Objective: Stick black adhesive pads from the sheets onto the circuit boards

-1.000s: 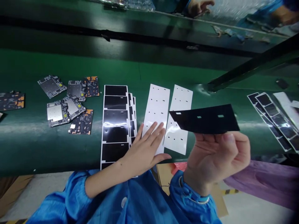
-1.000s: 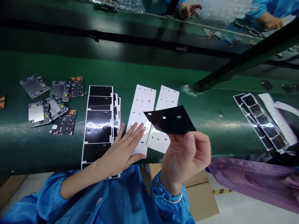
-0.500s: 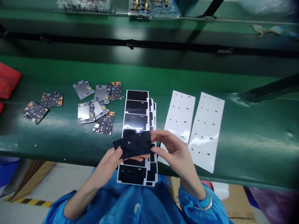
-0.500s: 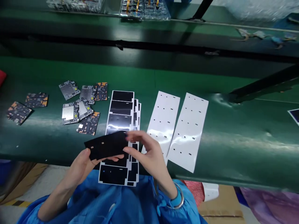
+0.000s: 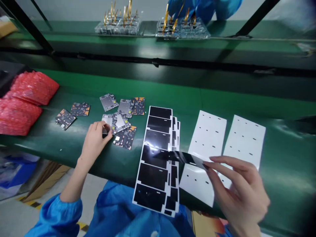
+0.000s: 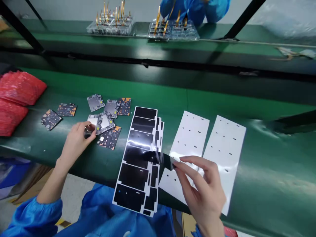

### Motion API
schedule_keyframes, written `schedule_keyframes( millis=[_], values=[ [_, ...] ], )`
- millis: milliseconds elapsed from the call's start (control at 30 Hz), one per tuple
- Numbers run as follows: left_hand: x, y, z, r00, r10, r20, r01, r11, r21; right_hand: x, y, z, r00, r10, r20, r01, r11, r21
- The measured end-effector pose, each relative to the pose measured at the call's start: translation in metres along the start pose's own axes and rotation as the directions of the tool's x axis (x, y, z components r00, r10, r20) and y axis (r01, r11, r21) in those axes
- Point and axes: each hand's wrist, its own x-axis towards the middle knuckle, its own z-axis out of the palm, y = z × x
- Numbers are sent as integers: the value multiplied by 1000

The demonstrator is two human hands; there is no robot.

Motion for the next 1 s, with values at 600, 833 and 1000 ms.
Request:
schedule_keyframes(
  millis=[600, 833, 1000],
  values=[
    [-15, -41, -10, 969, -177, -170, 181, 983, 12, -9, 12, -4, 985, 149, -92, -136, 982, 134],
    [-25, -56, 7, 968, -225, -109, 213, 970, -113, 3, -5, -2, 946, 316, -72, -292, 927, 234],
    [-36, -11, -19, 961, -178, -212, 92, 927, -365, 5, -9, 0, 764, 644, -34, -527, 654, 542]
  ],
)
